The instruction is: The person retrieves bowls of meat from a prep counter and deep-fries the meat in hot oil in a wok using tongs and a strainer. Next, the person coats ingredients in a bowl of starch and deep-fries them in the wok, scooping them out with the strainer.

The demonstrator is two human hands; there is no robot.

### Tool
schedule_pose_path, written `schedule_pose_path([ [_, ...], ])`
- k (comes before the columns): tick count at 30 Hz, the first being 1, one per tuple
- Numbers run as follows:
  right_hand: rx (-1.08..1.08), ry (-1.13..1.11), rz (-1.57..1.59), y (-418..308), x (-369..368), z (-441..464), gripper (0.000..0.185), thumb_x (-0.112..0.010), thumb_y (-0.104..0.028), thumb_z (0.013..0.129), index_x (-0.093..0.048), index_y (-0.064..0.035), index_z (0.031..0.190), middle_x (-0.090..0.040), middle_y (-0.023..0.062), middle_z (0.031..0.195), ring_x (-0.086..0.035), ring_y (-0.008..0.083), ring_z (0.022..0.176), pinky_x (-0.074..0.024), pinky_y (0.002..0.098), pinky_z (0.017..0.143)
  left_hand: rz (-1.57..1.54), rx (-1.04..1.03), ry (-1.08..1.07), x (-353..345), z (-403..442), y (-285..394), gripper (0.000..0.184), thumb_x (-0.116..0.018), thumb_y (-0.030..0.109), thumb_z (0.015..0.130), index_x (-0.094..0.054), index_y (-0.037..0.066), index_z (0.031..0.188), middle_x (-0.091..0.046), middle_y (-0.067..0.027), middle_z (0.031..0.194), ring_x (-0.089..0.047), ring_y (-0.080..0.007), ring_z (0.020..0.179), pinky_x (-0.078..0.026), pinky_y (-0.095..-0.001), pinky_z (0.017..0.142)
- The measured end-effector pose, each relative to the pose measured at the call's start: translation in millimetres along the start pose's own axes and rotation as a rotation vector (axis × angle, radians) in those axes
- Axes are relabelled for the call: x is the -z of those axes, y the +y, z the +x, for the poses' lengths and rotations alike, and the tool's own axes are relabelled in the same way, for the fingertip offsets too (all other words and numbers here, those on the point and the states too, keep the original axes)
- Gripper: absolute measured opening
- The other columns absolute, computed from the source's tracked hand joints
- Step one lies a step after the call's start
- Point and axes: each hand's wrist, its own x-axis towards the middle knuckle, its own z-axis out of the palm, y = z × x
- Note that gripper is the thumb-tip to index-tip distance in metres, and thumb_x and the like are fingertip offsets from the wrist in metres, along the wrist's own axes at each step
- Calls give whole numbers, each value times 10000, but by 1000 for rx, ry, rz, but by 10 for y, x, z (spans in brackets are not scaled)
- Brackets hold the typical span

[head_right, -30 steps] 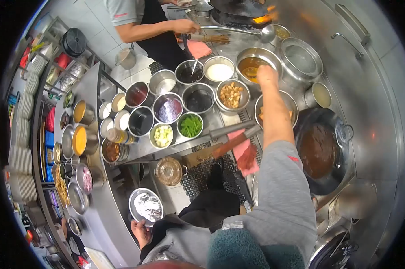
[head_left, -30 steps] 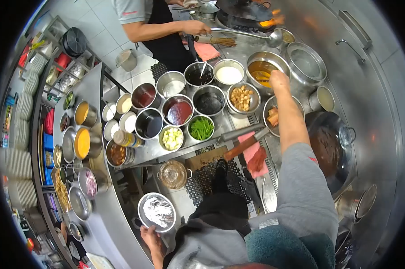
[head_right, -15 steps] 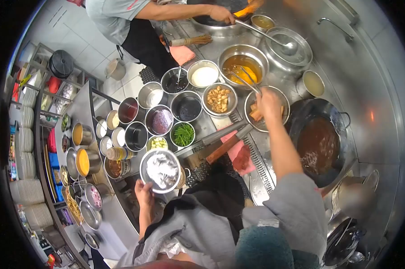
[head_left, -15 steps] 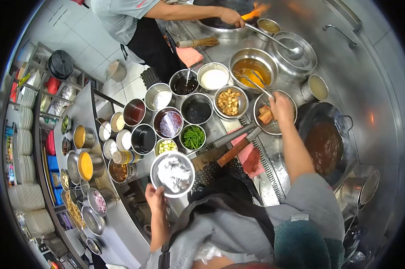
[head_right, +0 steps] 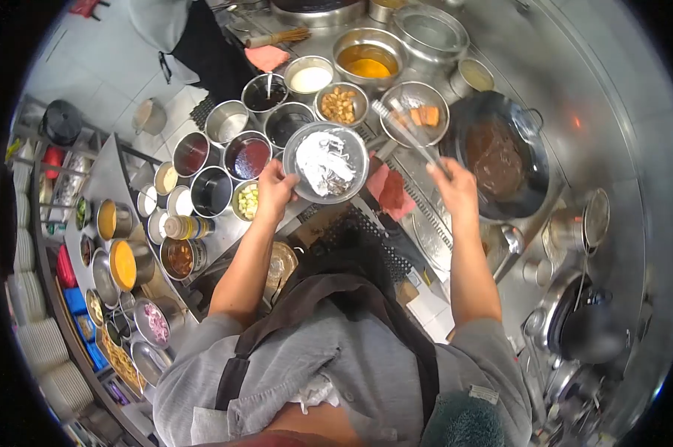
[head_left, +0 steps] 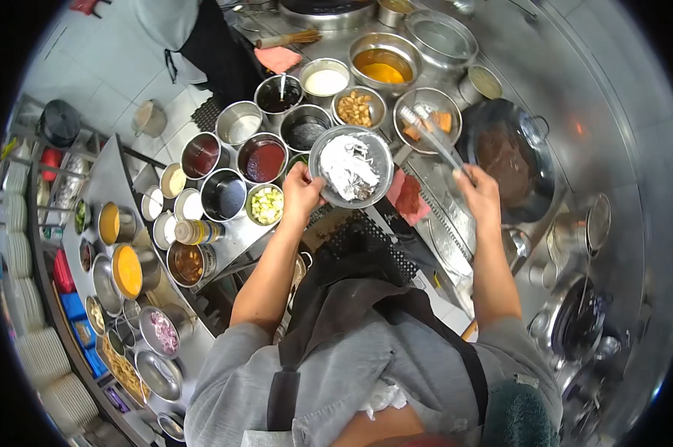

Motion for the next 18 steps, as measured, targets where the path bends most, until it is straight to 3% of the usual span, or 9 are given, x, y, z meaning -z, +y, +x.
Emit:
schedule_pose_path([
  [1, 9, -6, -10, -29, 35, -262, 366, -684, -284, 803, -652, 1, 1030, -685, 159, 852, -652, 172, 810, -482, 315, 741, -28, -42, -42, -53, -4, -7, 165, -596, -39, 725, -449, 33, 747, -505, -43, 635, -477, -125, 421, -389, -247, 365],
  [2, -80, -77, -43, -225, 109, -508, 361, -687, -260, 802, -649, 12, 1036, -684, 168, 872, -657, 188, 817, -485, 316, 756, 25, -46, -63, -104, -12, -16, 171, -597, -36, 727, -441, 35, 731, -506, -45, 628, -485, -125, 426, -388, -252, 366],
  [4, 5, -127, -93, -231, 118, -801, 346, -688, -246, 802, -652, 8, 1035, -680, 181, 886, -663, 231, 824, -488, 330, 763, 141, -67, -129, -214, -70, 28, 164, -601, -25, 732, -448, 32, 740, -517, -50, 632, -500, -125, 438, -395, -258, 370],
  [5, 1, -133, -141, -314, 140, -898, 334, -680, -237, 802, -653, 3, 1033, -666, 208, 911, -659, 298, 821, -490, 352, 759, 142, -79, -158, -284, -96, 39, 164, -601, -25, 732, -448, 32, 740, -517, -50, 632, -500, -125, 438, -395, -258, 370],
  [8, -23, -180, -209, -297, 199, -1035, 330, -681, -231, 793, -654, -5, 1031, -649, 225, 932, -643, 336, 825, -488, 363, 742, 197, -135, -234, -503, -211, 5, 159, -610, -13, 735, -458, 30, 749, -528, -51, 642, -512, -123, 447, -402, -261, 372],
  [12, 74, -44, -222, -114, 411, -1242, 285, -671, -222, 803, -670, -3, 985, -654, 213, 893, -646, 333, 742, -496, 360, 677, 267, -229, -325, -775, -267, -41, 158, -615, -15, 735, -465, 32, 749, -524, -46, 643, -520, -124, 447, -396, -266, 366],
  [14, 102, 26, -222, -17, 577, -1331, 266, -669, -215, 808, -678, -6, 971, -660, 207, 879, -652, 321, 702, -498, 354, 654, 260, -113, -353, -950, -322, -19, 163, -614, -23, 736, -461, 33, 749, -526, -50, 648, -523, -127, 444, -391, -265, 362],
  [16, -31, 42, -157, 47, 807, -1386, 281, -677, -217, 803, -676, 5, 976, -665, 207, 882, -661, 307, 719, -500, 346, 668, 124, -83, -377, -1166, -276, -147, 177, -602, -49, 727, -446, 33, 744, -526, -49, 650, -503, -133, 430, -387, -258, 361],
  [18, 20, 147, -161, 259, 1029, -1369, 330, -688, -238, 793, -669, 28, 986, -677, 198, 899, -665, 283, 809, -492, 334, 759, 76, -67, -364, -1380, -365, -11, 190, -604, -65, 711, -446, 33, 750, -520, -44, 653, -505, -133, 446, -395, -251, 366],
])
